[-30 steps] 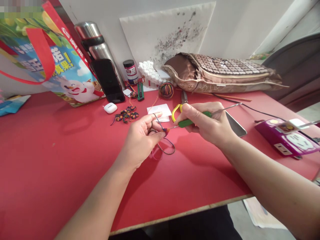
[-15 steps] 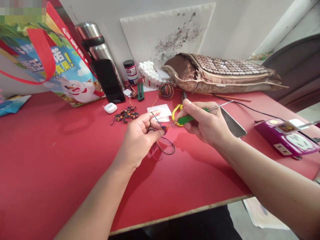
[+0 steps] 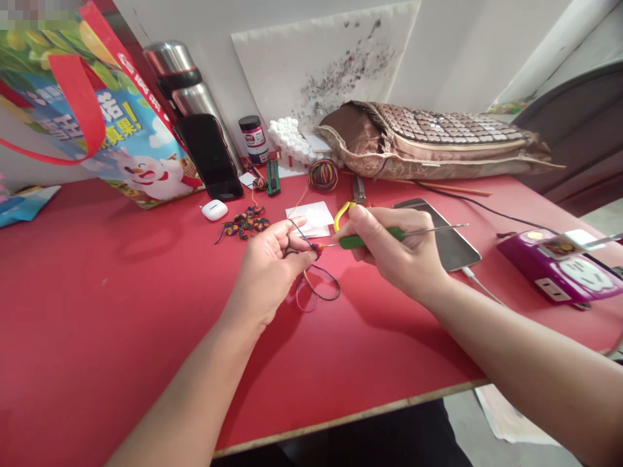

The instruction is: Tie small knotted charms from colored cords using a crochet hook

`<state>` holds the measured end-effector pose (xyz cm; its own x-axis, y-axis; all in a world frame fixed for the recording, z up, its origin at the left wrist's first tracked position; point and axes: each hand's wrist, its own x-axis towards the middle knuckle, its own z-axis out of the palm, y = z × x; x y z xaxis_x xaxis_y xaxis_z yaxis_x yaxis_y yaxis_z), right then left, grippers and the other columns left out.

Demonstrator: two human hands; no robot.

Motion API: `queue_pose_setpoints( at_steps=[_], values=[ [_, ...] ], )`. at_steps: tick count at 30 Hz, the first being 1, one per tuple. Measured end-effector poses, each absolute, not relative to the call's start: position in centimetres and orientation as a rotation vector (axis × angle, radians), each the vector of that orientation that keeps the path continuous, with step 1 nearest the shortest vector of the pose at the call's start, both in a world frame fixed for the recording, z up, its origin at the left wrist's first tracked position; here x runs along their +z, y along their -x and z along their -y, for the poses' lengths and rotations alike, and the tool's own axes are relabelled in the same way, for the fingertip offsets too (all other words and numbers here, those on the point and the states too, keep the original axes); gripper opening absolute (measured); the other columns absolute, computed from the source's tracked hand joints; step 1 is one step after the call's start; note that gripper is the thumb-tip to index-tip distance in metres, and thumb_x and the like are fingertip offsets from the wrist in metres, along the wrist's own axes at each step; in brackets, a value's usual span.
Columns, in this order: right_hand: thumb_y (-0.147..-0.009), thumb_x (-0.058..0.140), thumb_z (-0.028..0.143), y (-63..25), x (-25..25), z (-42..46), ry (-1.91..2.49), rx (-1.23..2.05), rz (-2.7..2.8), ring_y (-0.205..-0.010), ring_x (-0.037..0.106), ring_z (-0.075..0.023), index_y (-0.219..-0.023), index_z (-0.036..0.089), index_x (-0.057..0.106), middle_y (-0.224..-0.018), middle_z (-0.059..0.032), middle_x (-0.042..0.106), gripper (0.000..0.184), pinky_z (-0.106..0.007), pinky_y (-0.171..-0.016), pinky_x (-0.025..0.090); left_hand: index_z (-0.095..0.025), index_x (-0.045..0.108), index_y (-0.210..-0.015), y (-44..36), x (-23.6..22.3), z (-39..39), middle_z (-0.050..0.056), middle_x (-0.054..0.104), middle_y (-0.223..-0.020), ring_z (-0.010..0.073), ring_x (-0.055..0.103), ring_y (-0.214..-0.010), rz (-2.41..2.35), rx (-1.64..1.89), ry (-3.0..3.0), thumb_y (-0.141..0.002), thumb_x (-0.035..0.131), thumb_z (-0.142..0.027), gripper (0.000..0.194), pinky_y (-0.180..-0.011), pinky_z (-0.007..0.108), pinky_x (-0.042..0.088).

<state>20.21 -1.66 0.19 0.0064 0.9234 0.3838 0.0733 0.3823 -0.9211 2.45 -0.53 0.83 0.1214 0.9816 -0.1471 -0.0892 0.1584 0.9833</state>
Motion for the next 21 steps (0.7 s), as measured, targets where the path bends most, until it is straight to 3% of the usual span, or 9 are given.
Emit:
queue_pose_setpoints(
  at_steps=[4,7,9,11,14,21],
  values=[
    [-0.107,0.059,0.050,-20.2,-0.3,2.0,0.943,0.639,1.578,-0.049,0.053,-0.0121,-0.069,0.020,0.073,-0.057,-0.0026,0.061,0.050,-0.030,-0.052,0.041,-0.012,0.076,-0.091,-2.3,0.8,0.2,0.001,0.072,-0.072,0.0141,0.066,-0.075,-1.040,1.060,-0.987,-0.063,0.088,-0.008,0.031,-0.077,0.026,0.050],
    [-0.111,0.053,0.036,-20.4,-1.0,1.6,0.793,0.462,1.762,-0.056,0.059,-0.0127,-0.078,0.018,0.073,-0.065,-0.0031,0.064,0.043,-0.028,-0.057,0.046,-0.011,0.077,-0.097,-1.9,0.9,0.0,0.002,0.073,-0.074,0.0117,0.066,-0.071,-0.922,1.023,-0.822,-0.060,0.089,-0.005,0.039,-0.071,0.022,0.051],
    [-0.110,0.056,0.030,-20.6,-1.6,1.1,0.587,0.340,1.856,-0.064,0.063,-0.0133,-0.094,0.016,0.074,-0.073,-0.0033,0.067,0.028,-0.027,-0.063,0.051,-0.009,0.076,-0.105,-1.6,1.0,-0.2,0.003,0.075,-0.076,0.0108,0.066,-0.068,-0.885,0.991,-0.721,-0.061,0.088,-0.001,0.046,-0.067,0.020,0.051],
    [-0.110,0.057,0.030,-20.6,-2.1,0.7,0.518,0.198,1.959,-0.075,0.068,-0.0151,-0.111,0.015,0.070,-0.085,-0.0066,0.071,0.020,-0.027,-0.068,0.055,-0.008,0.074,-0.109,-1.4,1.1,-0.2,0.004,0.075,-0.078,0.0104,0.067,-0.066,-0.882,0.959,-0.655,-0.065,0.085,0.002,0.047,-0.064,0.019,0.052],
    [-0.111,0.056,0.031,-20.3,-2.9,0.4,0.506,-0.093,2.081,-0.080,0.069,-0.0178,-0.124,0.012,0.063,-0.093,-0.0103,0.071,0.024,-0.028,-0.069,0.058,-0.008,0.073,-0.112,-1.3,1.1,-0.2,0.002,0.070,-0.076,0.0091,0.063,-0.062,-0.888,0.970,-0.627,-0.069,0.081,0.003,0.045,-0.060,0.019,0.050],
    [-0.112,0.050,0.028,-18.8,-3.8,0.5,0.652,-0.349,2.116,-0.074,0.067,-0.0210,-0.128,0.010,0.056,-0.088,-0.0082,0.067,0.025,-0.033,-0.066,0.059,-0.011,0.075,-0.110,-2.3,0.9,0.3,-0.006,0.063,-0.071,0.0083,0.061,-0.068,-0.935,1.260,-0.781,-0.057,0.089,0.001,0.056,-0.067,0.019,0.051]
  ],
)
